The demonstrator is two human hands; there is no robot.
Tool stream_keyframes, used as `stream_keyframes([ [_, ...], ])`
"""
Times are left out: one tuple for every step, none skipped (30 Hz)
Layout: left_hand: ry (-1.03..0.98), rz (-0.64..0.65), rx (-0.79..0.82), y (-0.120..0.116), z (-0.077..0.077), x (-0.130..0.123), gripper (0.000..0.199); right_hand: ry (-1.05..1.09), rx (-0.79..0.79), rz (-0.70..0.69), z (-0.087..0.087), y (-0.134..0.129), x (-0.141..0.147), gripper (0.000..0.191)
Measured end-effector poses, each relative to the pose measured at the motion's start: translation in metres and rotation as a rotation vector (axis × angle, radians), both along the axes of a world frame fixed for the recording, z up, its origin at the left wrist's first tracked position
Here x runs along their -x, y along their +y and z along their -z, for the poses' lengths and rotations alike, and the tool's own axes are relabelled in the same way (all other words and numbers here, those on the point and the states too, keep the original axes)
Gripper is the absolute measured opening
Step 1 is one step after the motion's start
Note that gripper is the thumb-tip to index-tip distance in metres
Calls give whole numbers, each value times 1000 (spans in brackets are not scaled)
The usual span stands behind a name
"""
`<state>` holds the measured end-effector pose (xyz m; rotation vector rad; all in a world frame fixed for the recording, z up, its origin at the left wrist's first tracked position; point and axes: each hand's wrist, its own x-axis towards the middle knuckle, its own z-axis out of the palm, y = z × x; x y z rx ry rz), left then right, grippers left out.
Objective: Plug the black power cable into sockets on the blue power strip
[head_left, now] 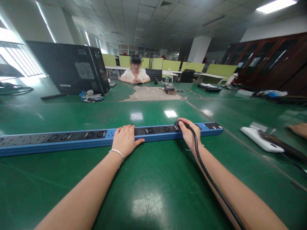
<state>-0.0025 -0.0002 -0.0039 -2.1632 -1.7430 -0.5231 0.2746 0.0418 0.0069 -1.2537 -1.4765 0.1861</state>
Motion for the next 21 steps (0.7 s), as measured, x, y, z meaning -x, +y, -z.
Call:
stream_keyframes([
  [1,-1,1,0,0,0,67,-34,6,18,0,-1,4,28],
  [1,-2,3,0,0,0,67,-60,11,33,0,-2,6,29],
  [0,-3,4,0,-1,0,67,-79,17,47,0,-3,7,29],
  [-1,-3,5,0,-1,0,66,-94,23,58,1,-2,7,30],
  [-3,-3,5,0,-1,0,66,-111,31,65,2,-2,6,30],
  [-4,-2,5,1,-1,0,66,-129,36,70,3,-2,6,31],
  [-8,0,4,1,0,0,66,-147,40,73,3,-1,6,31],
  [-12,3,5,1,0,0,66,-167,43,75,4,-1,7,31],
  [-18,6,6,1,0,0,66,-189,46,81,4,0,7,31],
  [-22,9,7,1,0,0,67,-214,49,94,5,-1,9,31],
  [-24,10,9,1,0,0,67,-240,52,118,5,-1,10,31],
  [-25,10,8,1,0,0,67,-266,52,147,5,-3,11,31],
  [-22,9,8,1,0,0,68,-292,50,171,5,-4,13,31],
  [-19,7,6,1,0,0,68,-318,43,181,6,-6,14,31],
  [-17,6,5,0,0,0,68,-343,32,174,6,-8,15,31],
  [-18,6,5,0,0,0,67,-365,19,152,7,-10,15,31],
  [-20,7,7,0,0,0,67,-387,7,125,7,-11,16,31],
  [-25,8,11,1,0,0,67,-412,-3,99,7,-12,16,30],
  [-31,9,14,1,0,0,67,-436,-9,85,7,-12,16,30],
  [-36,9,17,1,1,0,67,-458,-13,85,7,-12,16,29],
  [-40,9,19,1,1,0,67,-475,-15,92,8,-11,16,29],
])
